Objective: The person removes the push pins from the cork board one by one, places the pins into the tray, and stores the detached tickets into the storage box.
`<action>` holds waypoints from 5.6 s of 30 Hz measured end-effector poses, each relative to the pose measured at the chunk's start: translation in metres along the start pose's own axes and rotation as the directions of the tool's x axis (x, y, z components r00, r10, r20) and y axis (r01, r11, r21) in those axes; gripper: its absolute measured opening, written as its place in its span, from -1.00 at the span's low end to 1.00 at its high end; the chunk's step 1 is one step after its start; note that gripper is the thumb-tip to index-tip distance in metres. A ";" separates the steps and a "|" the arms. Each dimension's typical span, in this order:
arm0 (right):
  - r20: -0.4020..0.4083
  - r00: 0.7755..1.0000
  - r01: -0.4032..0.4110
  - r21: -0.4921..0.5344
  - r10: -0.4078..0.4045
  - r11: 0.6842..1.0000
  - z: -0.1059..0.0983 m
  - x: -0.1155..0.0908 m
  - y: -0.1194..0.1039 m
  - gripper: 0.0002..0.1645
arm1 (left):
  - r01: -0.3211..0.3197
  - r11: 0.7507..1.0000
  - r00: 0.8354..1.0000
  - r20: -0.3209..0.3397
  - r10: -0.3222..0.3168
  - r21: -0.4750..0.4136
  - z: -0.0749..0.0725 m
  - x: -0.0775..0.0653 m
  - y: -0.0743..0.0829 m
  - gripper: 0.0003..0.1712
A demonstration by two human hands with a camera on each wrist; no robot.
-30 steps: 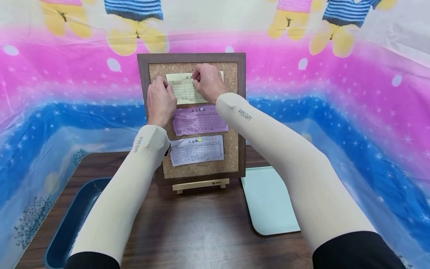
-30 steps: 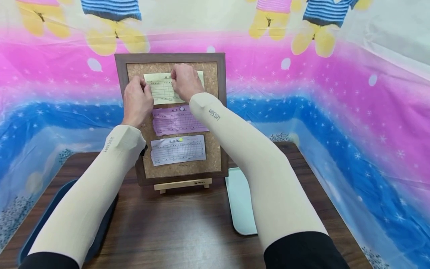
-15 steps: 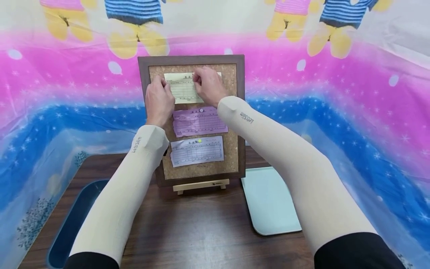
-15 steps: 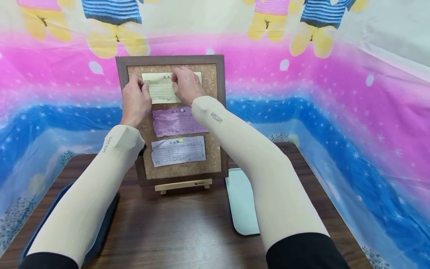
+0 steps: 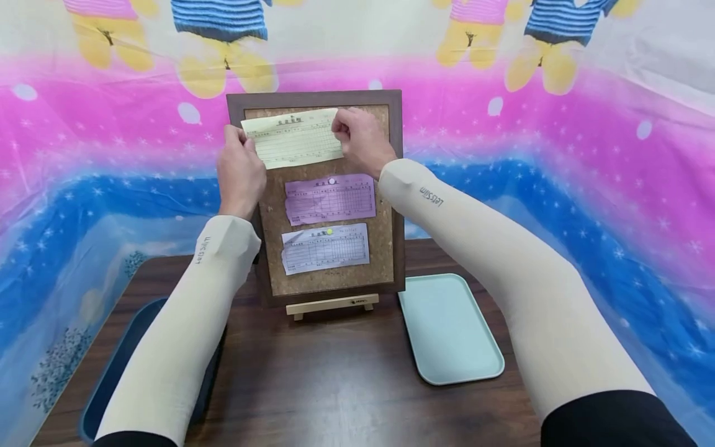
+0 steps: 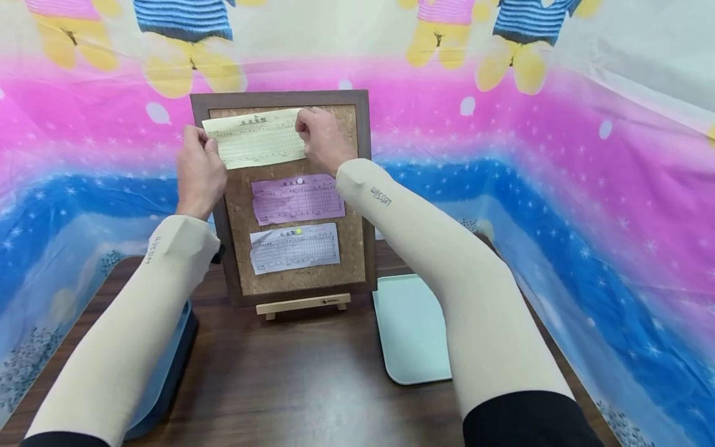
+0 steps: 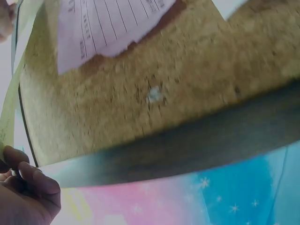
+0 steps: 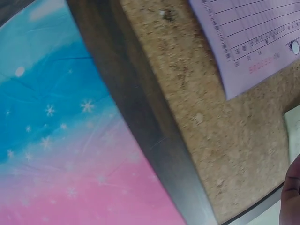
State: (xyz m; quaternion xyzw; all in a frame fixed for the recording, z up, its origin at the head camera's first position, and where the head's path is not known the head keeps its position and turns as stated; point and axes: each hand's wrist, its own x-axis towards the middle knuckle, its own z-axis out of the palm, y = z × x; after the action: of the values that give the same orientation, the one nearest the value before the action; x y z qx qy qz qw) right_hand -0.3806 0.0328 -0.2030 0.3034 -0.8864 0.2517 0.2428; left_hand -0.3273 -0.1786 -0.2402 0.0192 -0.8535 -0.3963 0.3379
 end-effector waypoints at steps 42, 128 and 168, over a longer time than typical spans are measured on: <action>0.027 0.994 -0.109 -0.017 0.110 0.994 -0.027 -0.079 0.065 -0.87 | 0.043 0.998 0.998 -0.041 -0.041 0.047 -0.094 -0.022 -0.051 -0.65; 0.190 0.973 -0.128 -0.025 0.130 0.992 0.035 -0.219 0.143 -0.80 | 0.078 0.877 0.973 0.158 -0.171 0.474 -0.181 -0.179 -0.175 -0.65; 0.552 0.812 -0.240 0.023 0.188 0.970 0.061 -0.247 0.159 -0.86 | -0.099 0.832 0.675 0.651 -0.346 0.545 -0.165 -0.195 -0.187 -0.85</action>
State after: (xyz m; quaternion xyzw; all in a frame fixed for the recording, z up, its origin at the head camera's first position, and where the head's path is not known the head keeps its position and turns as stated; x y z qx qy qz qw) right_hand -0.3306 0.2085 -0.4406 0.2716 -0.9346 0.2207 -0.0639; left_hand -0.1232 -0.3573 -0.4036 0.0149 -0.9874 -0.1374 -0.0777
